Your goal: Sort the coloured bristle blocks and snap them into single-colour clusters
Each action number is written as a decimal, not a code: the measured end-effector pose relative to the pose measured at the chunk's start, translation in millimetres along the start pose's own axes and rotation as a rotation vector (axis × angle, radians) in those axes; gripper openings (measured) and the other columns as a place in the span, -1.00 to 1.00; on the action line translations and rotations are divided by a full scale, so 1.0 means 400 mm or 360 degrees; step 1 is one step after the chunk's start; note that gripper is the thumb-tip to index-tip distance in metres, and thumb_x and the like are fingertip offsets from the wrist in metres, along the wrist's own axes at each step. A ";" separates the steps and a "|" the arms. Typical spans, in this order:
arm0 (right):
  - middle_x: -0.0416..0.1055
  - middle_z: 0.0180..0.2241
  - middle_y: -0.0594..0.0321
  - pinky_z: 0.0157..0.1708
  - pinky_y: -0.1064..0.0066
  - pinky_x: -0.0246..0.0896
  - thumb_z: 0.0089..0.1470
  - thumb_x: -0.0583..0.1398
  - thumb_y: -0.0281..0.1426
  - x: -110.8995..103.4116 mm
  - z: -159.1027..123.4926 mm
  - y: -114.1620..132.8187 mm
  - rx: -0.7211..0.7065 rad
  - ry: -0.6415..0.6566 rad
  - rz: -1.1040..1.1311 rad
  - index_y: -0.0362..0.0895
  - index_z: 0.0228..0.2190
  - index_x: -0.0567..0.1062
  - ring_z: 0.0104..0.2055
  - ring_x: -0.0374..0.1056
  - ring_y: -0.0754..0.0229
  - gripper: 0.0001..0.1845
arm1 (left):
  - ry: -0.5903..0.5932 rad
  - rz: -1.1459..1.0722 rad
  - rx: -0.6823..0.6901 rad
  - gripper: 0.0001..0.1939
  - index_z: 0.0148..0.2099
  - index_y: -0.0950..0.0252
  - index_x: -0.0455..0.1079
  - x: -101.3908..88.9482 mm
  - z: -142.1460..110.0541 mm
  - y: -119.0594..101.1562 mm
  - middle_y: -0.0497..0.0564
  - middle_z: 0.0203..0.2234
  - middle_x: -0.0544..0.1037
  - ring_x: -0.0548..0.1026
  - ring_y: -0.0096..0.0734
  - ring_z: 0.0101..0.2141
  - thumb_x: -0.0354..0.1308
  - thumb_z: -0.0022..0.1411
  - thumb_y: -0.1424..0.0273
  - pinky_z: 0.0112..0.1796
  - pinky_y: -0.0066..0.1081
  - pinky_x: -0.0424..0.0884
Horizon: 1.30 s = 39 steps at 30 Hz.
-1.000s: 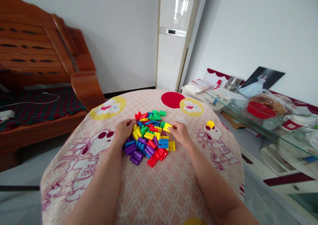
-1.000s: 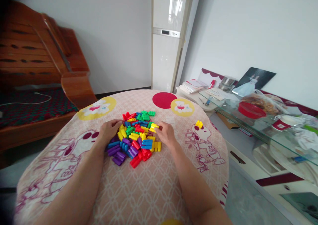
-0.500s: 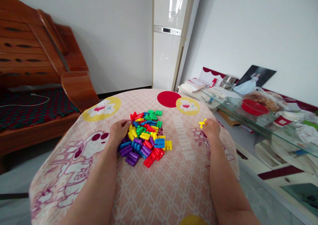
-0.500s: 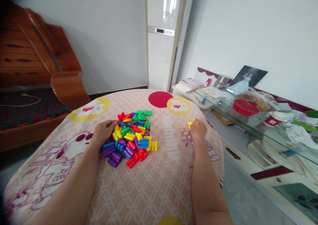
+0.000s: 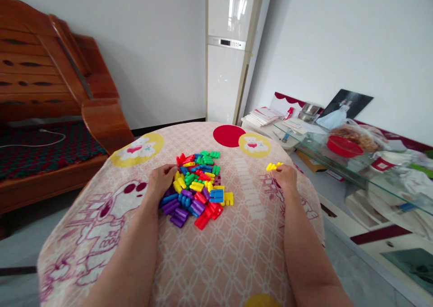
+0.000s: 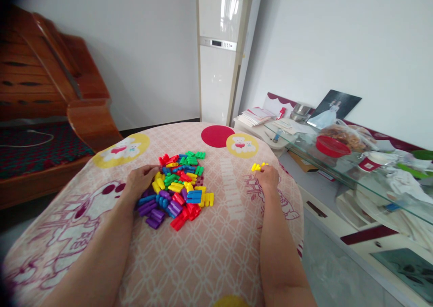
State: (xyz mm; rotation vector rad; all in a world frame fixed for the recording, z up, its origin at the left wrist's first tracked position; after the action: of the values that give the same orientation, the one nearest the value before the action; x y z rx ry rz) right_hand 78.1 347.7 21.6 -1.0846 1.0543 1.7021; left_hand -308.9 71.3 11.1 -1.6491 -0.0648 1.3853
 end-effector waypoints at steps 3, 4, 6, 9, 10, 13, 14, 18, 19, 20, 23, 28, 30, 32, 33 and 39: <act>0.62 -0.27 0.07 -0.30 0.43 0.20 0.07 0.19 -0.29 -0.001 -0.003 0.001 0.0044 0.0043 -0.0059 -0.14 -0.31 0.67 -0.21 0.50 0.09 -0.72 | 0.0000 -0.0003 0.0000 -0.54 -0.01 0.31 0.58 0.002 0.002 0.003 0.09 -0.25 0.66 0.56 -0.23 -0.22 -0.01 0.22 0.23 -0.22 -0.41 0.37; 0.62 -0.27 0.06 -0.31 0.43 0.19 0.07 0.19 -0.28 -0.003 -0.004 0.000 0.0062 0.0052 -0.0076 -0.14 -0.30 0.68 -0.21 0.49 0.09 -0.71 | 0.0002 0.0000 0.0001 -0.54 -0.01 0.31 0.58 0.002 0.003 0.004 0.09 -0.25 0.66 0.56 -0.23 -0.22 -0.01 0.22 0.23 -0.22 -0.41 0.37; 0.61 -0.27 0.05 -0.33 0.43 0.17 0.07 0.20 -0.28 -0.009 -0.005 -0.006 0.0091 0.0060 -0.0091 -0.14 -0.29 0.68 -0.22 0.49 0.09 -0.71 | 0.0003 0.0011 0.0007 -0.53 0.00 0.32 0.58 0.003 0.003 0.006 0.10 -0.25 0.66 0.56 -0.22 -0.22 -0.01 0.22 0.23 -0.22 -0.40 0.37; 0.61 -0.27 0.06 -0.37 0.43 0.13 0.07 0.21 -0.26 -0.023 -0.004 -0.023 0.0139 0.0054 -0.0066 -0.16 -0.29 0.68 -0.21 0.48 0.09 -0.70 | 0.0002 0.0019 0.0011 -0.53 0.01 0.32 0.57 0.004 0.004 0.009 0.11 -0.23 0.66 0.56 -0.21 -0.20 -0.01 0.22 0.22 -0.22 -0.40 0.37; 0.61 -0.28 0.06 -0.37 0.43 0.13 0.07 0.22 -0.26 -0.027 -0.003 -0.030 0.0155 0.0049 -0.0054 -0.16 -0.29 0.68 -0.21 0.48 0.09 -0.70 | -0.0002 0.0015 0.0011 -0.53 0.01 0.32 0.57 0.004 0.005 0.010 0.11 -0.22 0.66 0.56 -0.21 -0.20 -0.01 0.22 0.22 -0.22 -0.40 0.37; 0.60 -0.29 0.06 -0.37 0.43 0.12 0.06 0.23 -0.26 -0.035 -0.004 -0.043 0.0208 0.0013 -0.0021 -0.17 -0.28 0.68 -0.22 0.47 0.10 -0.70 | -0.0018 -0.0002 0.0007 -0.53 0.00 0.30 0.58 0.005 0.008 0.015 0.10 -0.22 0.66 0.56 -0.21 -0.20 0.01 0.21 0.20 -0.23 -0.41 0.37; 0.60 -0.28 0.06 -0.37 0.44 0.12 0.06 0.23 -0.27 -0.036 -0.005 -0.045 0.0227 -0.0001 -0.0012 -0.17 -0.27 0.68 -0.23 0.47 0.11 -0.71 | -0.0023 -0.0006 0.0007 -0.53 -0.01 0.30 0.58 0.006 0.009 0.016 0.10 -0.23 0.66 0.56 -0.22 -0.21 0.01 0.20 0.20 -0.24 -0.41 0.37; 0.60 -0.25 0.05 -0.35 0.43 0.13 0.08 0.22 -0.28 -0.035 -0.011 -0.046 0.0292 -0.0003 0.0009 -0.16 -0.24 0.67 -0.22 0.46 0.11 -0.70 | -0.0030 -0.0010 0.0004 -0.54 -0.02 0.28 0.59 0.005 0.009 0.017 0.08 -0.28 0.67 0.56 -0.23 -0.25 0.02 0.19 0.20 -0.27 -0.42 0.37; 0.60 -0.24 0.04 -0.34 0.42 0.14 0.09 0.22 -0.29 -0.035 -0.013 -0.045 0.0294 0.0013 0.0006 -0.17 -0.23 0.67 -0.21 0.47 0.10 -0.70 | -0.0026 -0.0013 0.0004 -0.54 -0.03 0.28 0.59 0.005 0.008 0.016 0.08 -0.29 0.67 0.56 -0.23 -0.26 0.02 0.19 0.20 -0.28 -0.42 0.37; 0.60 -0.22 0.03 -0.32 0.42 0.16 0.09 0.22 -0.29 -0.037 -0.013 -0.043 0.0290 0.0027 -0.0004 -0.18 -0.22 0.67 -0.19 0.47 0.09 -0.70 | -0.0019 -0.0018 0.0009 -0.54 -0.03 0.29 0.59 0.005 0.007 0.015 0.08 -0.29 0.66 0.56 -0.24 -0.26 0.01 0.19 0.21 -0.29 -0.43 0.36; 0.59 -0.20 -0.05 -0.28 0.37 0.21 0.08 0.24 -0.29 -0.058 -0.017 -0.028 0.0288 -0.0007 -0.0062 -0.23 -0.20 0.65 -0.17 0.48 0.02 -0.68 | 0.0000 -0.0042 0.0026 -0.53 -0.02 0.31 0.59 0.004 0.002 0.008 0.09 -0.30 0.66 0.55 -0.25 -0.27 0.00 0.20 0.21 -0.30 -0.43 0.35; 0.59 -0.32 0.05 -0.31 0.41 0.24 0.06 0.24 -0.36 -0.094 -0.052 0.099 -0.0057 0.0028 0.0232 -0.22 -0.32 0.63 -0.26 0.48 0.10 -0.79 | 0.0000 -0.0053 0.0005 -0.53 -0.06 0.32 0.60 0.002 0.001 0.002 0.10 -0.31 0.66 0.54 -0.24 -0.28 -0.01 0.17 0.22 -0.32 -0.43 0.34; 0.55 -0.45 0.18 -0.40 0.47 0.22 0.03 0.26 -0.35 -0.070 -0.091 0.185 -0.0370 0.0444 0.0542 -0.19 -0.40 0.62 -0.41 0.45 0.19 -0.83 | 0.0002 -0.0055 0.0002 -0.53 -0.07 0.33 0.60 0.002 0.001 0.001 0.09 -0.33 0.66 0.54 -0.24 -0.29 -0.01 0.17 0.22 -0.33 -0.43 0.34; 0.51 -0.52 0.27 -0.50 0.50 0.16 0.01 0.28 -0.31 -0.043 -0.145 0.266 -0.0592 0.0875 0.0783 -0.19 -0.33 0.62 -0.54 0.37 0.27 -0.78 | 0.0004 -0.0053 0.0006 -0.53 -0.07 0.33 0.60 0.003 0.001 0.000 0.09 -0.35 0.65 0.54 -0.24 -0.30 -0.02 0.17 0.22 -0.34 -0.43 0.33; 0.50 -0.52 0.29 -0.52 0.51 0.14 0.00 0.29 -0.30 -0.036 -0.171 0.301 -0.0690 0.0991 0.0854 -0.18 -0.25 0.62 -0.56 0.34 0.30 -0.72 | 0.0006 -0.0051 0.0007 -0.53 -0.08 0.33 0.60 0.003 0.001 0.001 0.09 -0.35 0.65 0.54 -0.25 -0.30 -0.02 0.17 0.22 -0.33 -0.43 0.33; 0.53 -0.45 0.31 -0.44 0.51 0.06 0.02 0.26 -0.32 -0.026 -0.267 0.433 -0.1089 0.1050 0.0653 -0.05 -0.13 0.63 -0.42 0.38 0.27 -0.66 | 0.0003 -0.0018 0.0017 -0.52 -0.04 0.33 0.59 0.003 0.002 0.002 0.10 -0.28 0.66 0.55 -0.24 -0.26 -0.02 0.18 0.22 -0.31 -0.43 0.34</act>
State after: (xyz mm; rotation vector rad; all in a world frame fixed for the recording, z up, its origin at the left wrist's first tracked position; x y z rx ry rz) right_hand -55.3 194.6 38.6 -2.0823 1.1640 2.1747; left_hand -309.7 72.0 9.7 -1.6389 -0.0658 1.3734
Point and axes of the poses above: each hand's wrist, its own z-axis towards the middle knuckle, its own x-axis out of the palm, y = z × x, the point moved 5 cm from there along z, towards the middle knuckle
